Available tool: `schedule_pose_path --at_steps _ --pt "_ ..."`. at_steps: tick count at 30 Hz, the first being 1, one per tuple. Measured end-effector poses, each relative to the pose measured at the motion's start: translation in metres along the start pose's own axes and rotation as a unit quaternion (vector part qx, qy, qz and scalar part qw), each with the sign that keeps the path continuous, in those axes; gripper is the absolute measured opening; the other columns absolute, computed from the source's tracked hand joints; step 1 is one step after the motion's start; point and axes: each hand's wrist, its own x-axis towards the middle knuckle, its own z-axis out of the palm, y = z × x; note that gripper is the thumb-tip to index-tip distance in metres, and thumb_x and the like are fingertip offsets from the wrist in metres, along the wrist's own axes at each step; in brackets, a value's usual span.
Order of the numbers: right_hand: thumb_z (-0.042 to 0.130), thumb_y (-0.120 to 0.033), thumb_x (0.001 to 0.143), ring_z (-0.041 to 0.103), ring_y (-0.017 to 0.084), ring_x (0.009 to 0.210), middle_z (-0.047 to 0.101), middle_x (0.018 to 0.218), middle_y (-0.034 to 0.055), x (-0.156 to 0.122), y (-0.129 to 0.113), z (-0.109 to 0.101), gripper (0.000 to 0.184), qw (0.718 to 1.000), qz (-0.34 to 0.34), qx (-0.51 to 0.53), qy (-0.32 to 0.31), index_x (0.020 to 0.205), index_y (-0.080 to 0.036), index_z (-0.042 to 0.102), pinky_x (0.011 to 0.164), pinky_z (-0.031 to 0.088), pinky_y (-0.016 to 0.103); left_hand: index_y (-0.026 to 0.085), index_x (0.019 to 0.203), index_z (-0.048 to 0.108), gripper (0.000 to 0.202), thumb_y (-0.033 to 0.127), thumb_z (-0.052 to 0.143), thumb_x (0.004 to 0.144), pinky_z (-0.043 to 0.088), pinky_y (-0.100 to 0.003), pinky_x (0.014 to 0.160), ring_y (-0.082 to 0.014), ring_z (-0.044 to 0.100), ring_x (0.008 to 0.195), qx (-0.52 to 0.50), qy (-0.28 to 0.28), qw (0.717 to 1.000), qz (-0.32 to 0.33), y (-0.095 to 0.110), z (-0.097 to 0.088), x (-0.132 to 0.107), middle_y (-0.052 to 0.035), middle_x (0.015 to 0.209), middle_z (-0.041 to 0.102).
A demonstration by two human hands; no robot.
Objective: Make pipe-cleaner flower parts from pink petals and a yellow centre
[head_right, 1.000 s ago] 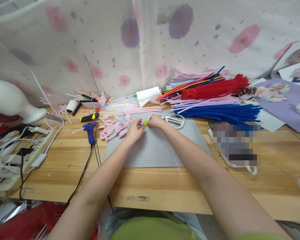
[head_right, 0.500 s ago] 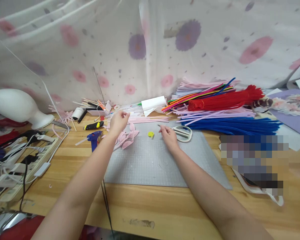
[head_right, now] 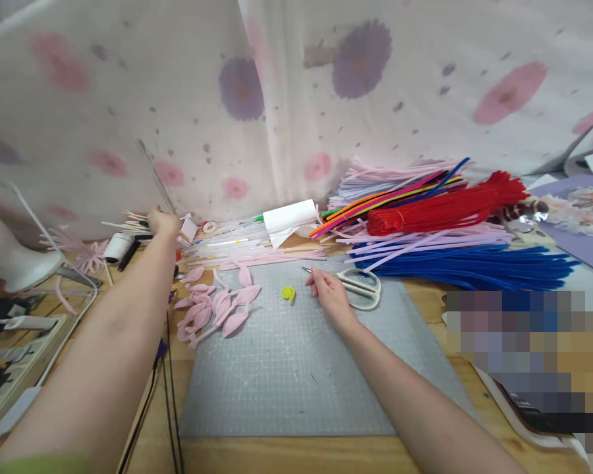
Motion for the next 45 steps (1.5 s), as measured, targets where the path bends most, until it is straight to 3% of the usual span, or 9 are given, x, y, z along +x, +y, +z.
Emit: schedule_pose_path --at_steps 5,17,24,28,31,35,38,40,45 --pt "0.04 -0.059 0.076 0.03 0.008 0.04 0.037 0.046 -0.0036 -0.001 0.0 -0.001 0.045 1.0 0.003 -0.011 -0.004 0.061 -0.018 0.052 0.04 0.022 0.024 0.018 0.104 0.06 0.032 0.018 0.044 0.076 0.042 -0.039 0.086 -0.0271 0.055 0.104 0.072 0.025 0.997 0.001 -0.005 0.007 0.027 -0.012 0.111 0.061" --pt "0.04 -0.06 0.077 0.03 0.008 0.04 0.038 0.046 -0.0032 -0.002 0.001 -0.001 0.046 1.0 -0.004 -0.019 -0.005 0.062 -0.018 0.052 0.041 0.023 0.024 0.017 0.096 0.063 0.026 0.029 0.048 0.079 0.044 -0.041 0.081 -0.0289 0.057 0.099 0.123 0.039 0.992 0.007 -0.004 0.0 0.02 -0.0159 0.103 0.063" --pt "0.039 -0.062 0.076 0.032 0.009 0.041 0.039 0.047 -0.0028 -0.002 0.001 -0.002 0.048 0.999 -0.011 -0.037 -0.003 0.061 -0.018 0.052 0.041 0.024 0.024 0.014 0.095 0.059 0.024 0.03 0.047 0.081 0.043 -0.041 0.079 -0.0256 0.056 0.097 0.169 0.053 0.984 0.01 -0.003 -0.011 0.023 -0.0109 0.101 0.062" --pt "0.039 -0.061 0.076 0.032 0.009 0.041 0.04 0.047 -0.0027 -0.001 0.003 -0.002 0.047 0.999 -0.021 -0.041 -0.005 0.062 -0.018 0.053 0.041 0.024 0.024 0.012 0.103 0.049 0.027 0.027 0.034 0.088 0.041 -0.043 0.083 -0.0224 0.053 0.099 0.127 0.147 0.98 0.052 0.008 -0.022 0.018 -0.01 0.113 0.052" --pt "0.039 -0.061 0.076 0.032 0.008 0.041 0.04 0.047 -0.0031 0.0 0.004 -0.002 0.047 0.999 -0.025 -0.039 -0.011 0.062 -0.018 0.052 0.042 0.025 0.023 0.011 0.109 0.042 0.028 0.024 0.026 0.09 0.039 -0.036 0.087 -0.0184 0.048 0.104 0.057 0.22 0.966 0.121 0.024 -0.037 0.007 -0.0096 0.119 0.046" --pt "0.038 -0.062 0.075 0.032 0.008 0.041 0.039 0.046 -0.0035 0.002 0.005 -0.002 0.048 0.998 -0.028 -0.048 -0.014 0.062 -0.018 0.052 0.042 0.025 0.023 0.01 0.109 0.043 0.029 0.016 0.021 0.091 0.035 -0.025 0.088 -0.0109 0.049 0.1 -0.053 0.233 0.938 0.252 0.052 -0.057 -0.032 -0.0065 0.11 0.051" --pt "0.039 -0.06 0.076 0.032 0.007 0.042 0.04 0.048 -0.0035 0.003 0.007 -0.002 0.046 0.997 -0.046 -0.054 -0.028 0.063 -0.018 0.052 0.042 0.025 0.022 0.015 0.106 0.049 0.035 0.029 0.02 0.092 0.034 -0.024 0.088 -0.0112 0.048 0.1 -0.129 0.203 0.914 0.327 0.067 -0.061 -0.092 -0.0043 0.107 0.054" --pt "0.042 -0.058 0.075 0.032 0.007 0.042 0.04 0.049 -0.0037 0.002 0.009 -0.003 0.043 0.997 -0.058 -0.046 -0.033 0.064 -0.018 0.053 0.042 0.024 0.022 0.017 0.107 0.051 0.033 0.029 0.024 0.091 0.036 -0.024 0.082 -0.012 0.053 0.091 -0.168 0.123 0.917 0.341 0.069 -0.057 -0.144 -0.0027 0.098 0.057" --pt "0.056 -0.049 0.067 0.033 0.005 0.044 0.046 0.056 -0.0042 -0.009 -0.003 -0.004 0.038 0.995 -0.07 0.027 -0.061 0.087 -0.017 0.057 0.042 0.025 0.021 0.021 0.091 0.062 0.022 0.028 0.042 0.084 0.038 -0.024 0.068 -0.0149 0.057 0.074 -0.107 -0.188 0.915 0.341 0.041 -0.029 -0.26 -0.0019 0.079 0.063"
